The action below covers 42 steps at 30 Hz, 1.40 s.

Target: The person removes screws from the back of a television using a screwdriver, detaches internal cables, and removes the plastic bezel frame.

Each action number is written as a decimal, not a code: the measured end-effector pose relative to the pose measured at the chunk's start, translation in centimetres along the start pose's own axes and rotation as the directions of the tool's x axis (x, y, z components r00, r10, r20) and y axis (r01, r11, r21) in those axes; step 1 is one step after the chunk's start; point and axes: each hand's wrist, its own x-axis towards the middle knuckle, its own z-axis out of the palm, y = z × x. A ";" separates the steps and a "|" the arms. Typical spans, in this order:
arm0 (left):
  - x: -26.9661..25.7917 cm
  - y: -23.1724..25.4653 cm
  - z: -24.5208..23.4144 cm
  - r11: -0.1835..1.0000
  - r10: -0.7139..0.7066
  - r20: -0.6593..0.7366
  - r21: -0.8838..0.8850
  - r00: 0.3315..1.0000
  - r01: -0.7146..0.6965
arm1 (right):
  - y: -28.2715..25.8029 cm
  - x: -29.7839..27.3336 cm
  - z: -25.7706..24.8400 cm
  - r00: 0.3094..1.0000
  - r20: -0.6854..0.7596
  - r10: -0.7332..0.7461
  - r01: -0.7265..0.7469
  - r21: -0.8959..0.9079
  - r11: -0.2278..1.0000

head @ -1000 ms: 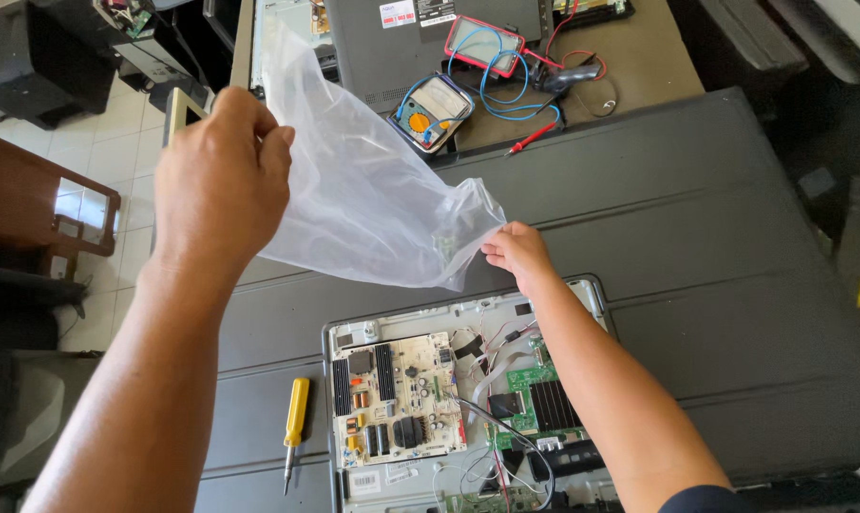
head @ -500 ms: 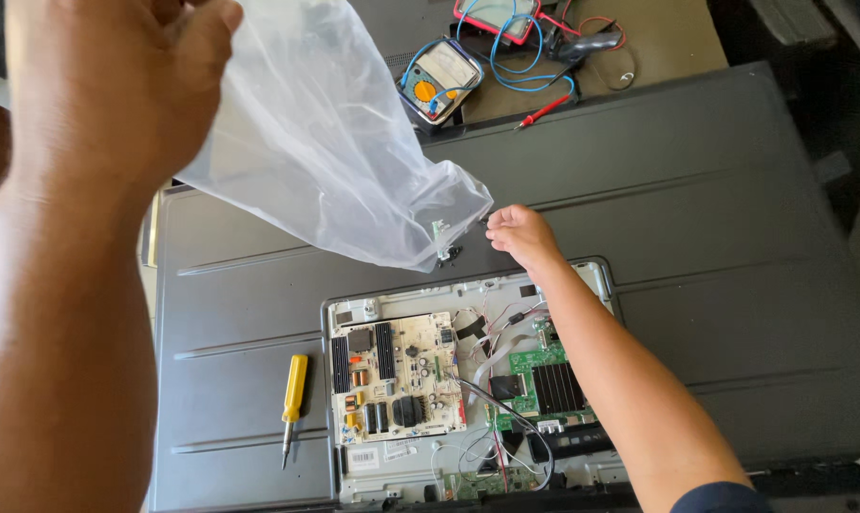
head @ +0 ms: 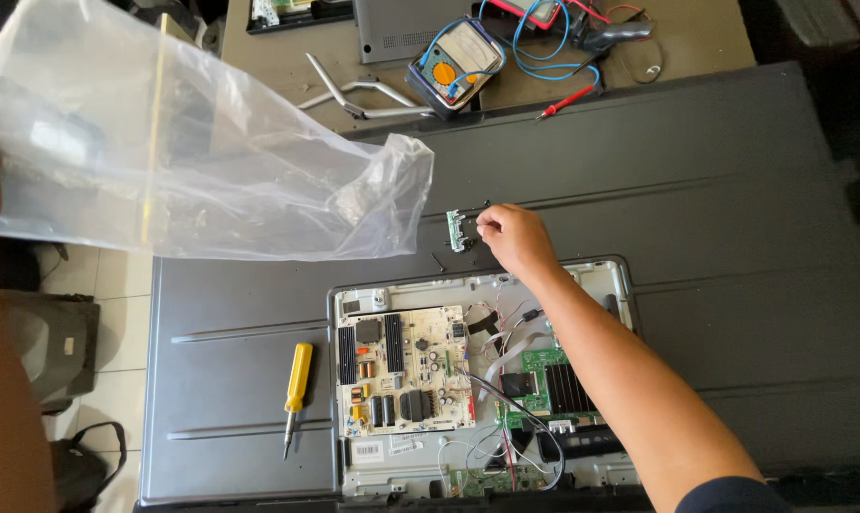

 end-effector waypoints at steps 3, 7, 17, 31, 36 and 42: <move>-6.1 -4.6 4.3 0.899 -0.119 -0.223 -0.438 0.967 0.010 | -1.8 0.3 0.8 0.999 0.039 0.026 -0.021 -0.116 0.993; -16.3 3.2 3.1 0.790 -0.445 -0.126 -0.522 0.887 0.322 | -3.7 0.3 2.7 0.986 0.163 0.044 -0.004 -0.234 0.972; -23.6 -0.8 12.8 0.657 -0.610 0.189 -0.423 0.770 0.624 | -0.4 2.1 -2.7 0.993 0.056 0.102 -0.096 -0.099 0.990; -25.9 15.5 14.4 0.916 0.325 -0.452 -0.069 0.831 -0.396 | 2.1 -0.7 1.8 0.979 0.113 -0.170 0.195 -0.262 0.945; -26.9 27.2 18.8 0.739 0.621 -0.212 -0.162 0.755 -0.654 | 2.5 -1.1 2.2 0.951 0.215 -0.220 0.288 -0.370 0.883; -26.9 30.2 23.5 0.750 0.660 0.079 -0.120 0.747 -0.650 | 6.5 -1.3 0.1 0.922 0.139 -0.361 0.387 -0.383 0.839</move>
